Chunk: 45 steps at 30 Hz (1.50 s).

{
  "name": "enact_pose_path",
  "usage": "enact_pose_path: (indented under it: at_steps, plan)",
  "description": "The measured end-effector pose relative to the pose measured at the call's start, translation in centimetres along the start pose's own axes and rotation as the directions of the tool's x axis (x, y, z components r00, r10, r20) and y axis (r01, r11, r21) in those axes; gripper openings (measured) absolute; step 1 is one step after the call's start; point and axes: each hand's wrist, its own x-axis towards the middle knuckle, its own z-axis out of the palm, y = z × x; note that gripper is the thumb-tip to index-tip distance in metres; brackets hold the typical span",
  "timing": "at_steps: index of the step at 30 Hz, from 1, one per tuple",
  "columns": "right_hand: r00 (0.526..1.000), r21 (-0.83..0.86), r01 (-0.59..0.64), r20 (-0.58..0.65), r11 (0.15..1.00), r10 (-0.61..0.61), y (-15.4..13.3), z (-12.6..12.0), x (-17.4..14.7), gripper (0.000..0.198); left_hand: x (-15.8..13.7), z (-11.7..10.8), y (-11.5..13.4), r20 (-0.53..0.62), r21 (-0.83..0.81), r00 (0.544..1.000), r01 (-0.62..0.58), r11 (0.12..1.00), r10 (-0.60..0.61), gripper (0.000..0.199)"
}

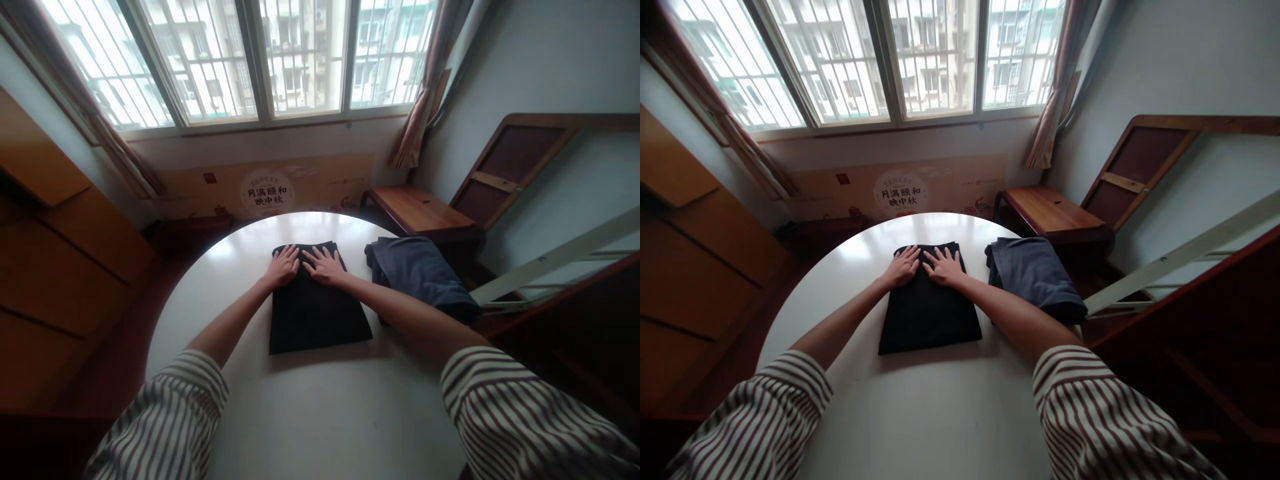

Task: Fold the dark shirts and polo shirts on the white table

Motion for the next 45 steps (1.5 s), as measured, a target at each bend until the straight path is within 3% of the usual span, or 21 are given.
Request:
enact_pose_path:
  at_steps: [6, 10, 15, 18, 21, 22, 24, 28, 33, 36, 40, 45]
  plan:
    - [0.985, 0.035, -0.173, 0.027, 0.984, 0.173, 2.1, -0.1, 1.0, 0.065, 0.8, -0.1, -0.9, 0.112, 0.016, 0.992, 0.052, 0.998, -0.054, 0.064]
    - [0.965, 0.08, -0.261, 0.042, 0.962, 0.258, 2.4, -1.3, 1.0, 0.06, 1.3, -0.7, -0.4, 0.094, -0.058, 0.991, 0.098, 0.993, -0.092, 0.06]
    - [0.929, 0.197, -0.361, -0.011, 0.911, 0.371, 2.2, -3.8, -0.9, 0.065, 0.0, -3.1, 0.2, -0.102, -0.081, 0.971, 0.206, 0.975, -0.214, 0.049]
    - [0.905, 0.308, -0.417, 0.055, 0.855, 0.422, 2.6, -5.1, -2.9, 0.063, -2.7, -4.8, 0.0, -0.214, -0.193, 0.906, 0.329, 0.925, -0.366, 0.053]
    - [0.873, 0.425, -0.487, 0.2, 0.763, 0.445, 3.3, -5.6, -4.7, 0.048, -5.7, -5.5, -0.3, 0.012, -0.511, 0.819, 0.498, 0.701, -0.573, 0.073]
    - [0.862, 0.46, -0.505, 0.234, 0.73, 0.449, 3.5, -5.5, -5.2, 0.044, -6.5, -5.5, -0.4, 0.11, -0.576, 0.799, 0.536, 0.618, -0.591, 0.077]
    - [0.848, 0.525, -0.527, 0.27, 0.668, 0.457, 3.6, -5.3, -5.8, 0.04, -7.4, -5.0, -0.3, 0.207, -0.621, 0.787, 0.564, 0.544, -0.581, 0.073]
    - [0.837, 0.643, -0.531, 0.299, 0.551, 0.458, 3.4, -5.1, -6.2, 0.038, -7.4, -3.7, 0.1, 0.224, -0.664, 0.798, 0.545, 0.512, -0.56, 0.043]
    - [0.859, 0.788, -0.46, 0.278, 0.409, 0.43, 3.3, -5.0, -6.7, 0.033, -7.1, -2.5, -0.1, 0.201, -0.742, 0.822, 0.483, 0.465, -0.533, 0.033]
    - [0.876, 0.858, -0.403, 0.261, 0.318, 0.407, 3.3, -4.7, -7.1, 0.031, -7.4, -2.1, -0.3, 0.189, -0.789, 0.826, 0.45, 0.419, -0.532, 0.039]
    - [0.901, 0.921, -0.324, 0.231, 0.217, 0.366, 3.0, -4.8, -7.8, 0.036, -8.1, -1.8, -0.2, 0.123, -0.868, 0.829, 0.357, 0.347, -0.546, 0.071]
    - [0.943, 0.98, -0.159, 0.114, 0.123, 0.312, 1.5, -6.6, -9.9, 0.053, -10.7, -3.9, 0.9, -0.018, -0.939, 0.875, 0.151, 0.308, -0.484, 0.067]
